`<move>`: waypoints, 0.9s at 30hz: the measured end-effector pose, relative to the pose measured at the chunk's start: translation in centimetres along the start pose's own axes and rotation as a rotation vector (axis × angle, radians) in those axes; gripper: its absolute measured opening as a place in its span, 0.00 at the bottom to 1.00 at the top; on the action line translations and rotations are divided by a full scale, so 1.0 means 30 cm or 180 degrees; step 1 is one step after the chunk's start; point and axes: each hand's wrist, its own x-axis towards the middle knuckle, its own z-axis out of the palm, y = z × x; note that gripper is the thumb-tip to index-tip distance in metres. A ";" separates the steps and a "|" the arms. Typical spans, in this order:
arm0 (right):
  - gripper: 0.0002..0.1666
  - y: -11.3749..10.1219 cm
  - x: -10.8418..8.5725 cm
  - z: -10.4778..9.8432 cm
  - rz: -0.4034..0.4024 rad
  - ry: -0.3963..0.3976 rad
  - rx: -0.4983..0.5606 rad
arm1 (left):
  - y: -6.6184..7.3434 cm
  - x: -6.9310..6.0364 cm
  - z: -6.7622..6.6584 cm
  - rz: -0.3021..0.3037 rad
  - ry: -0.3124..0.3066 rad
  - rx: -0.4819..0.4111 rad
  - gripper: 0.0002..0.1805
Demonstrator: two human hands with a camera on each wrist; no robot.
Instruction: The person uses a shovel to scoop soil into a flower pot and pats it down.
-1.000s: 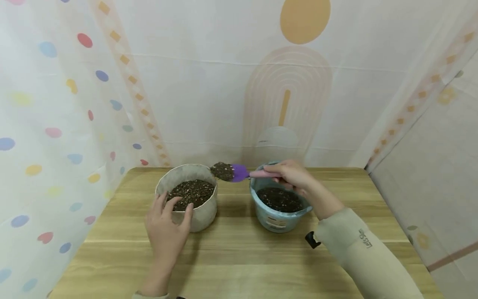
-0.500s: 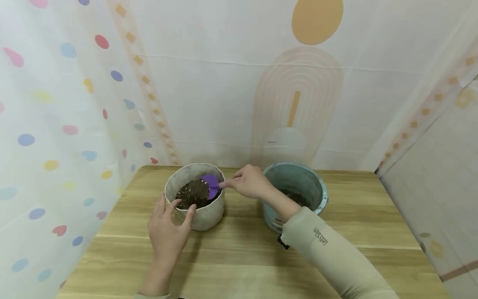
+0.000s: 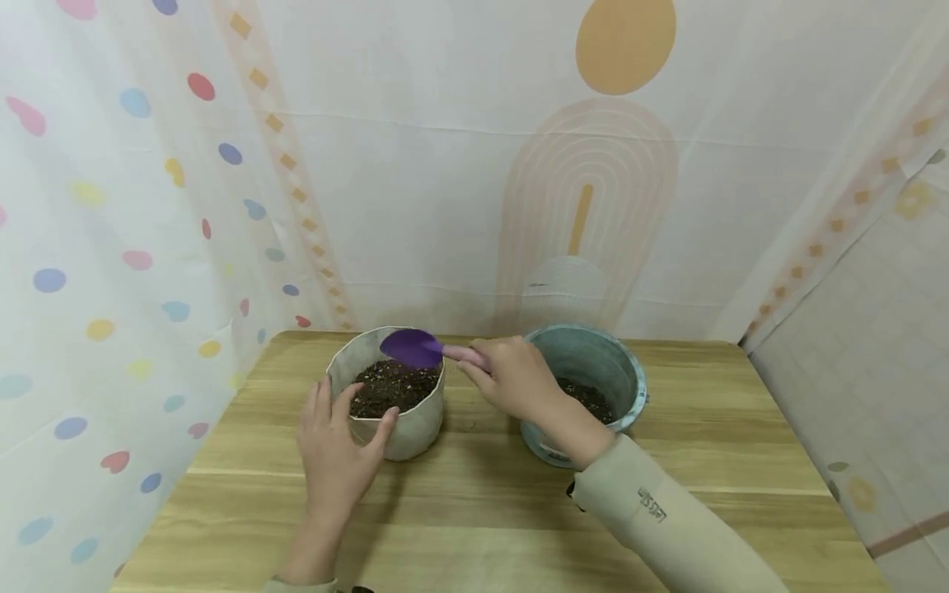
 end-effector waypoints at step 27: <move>0.13 0.130 -0.319 -0.424 0.1193 -0.0261 -0.0144 | 0.237 0.000 0.152 0.1877 -0.1012 -0.0578 0.24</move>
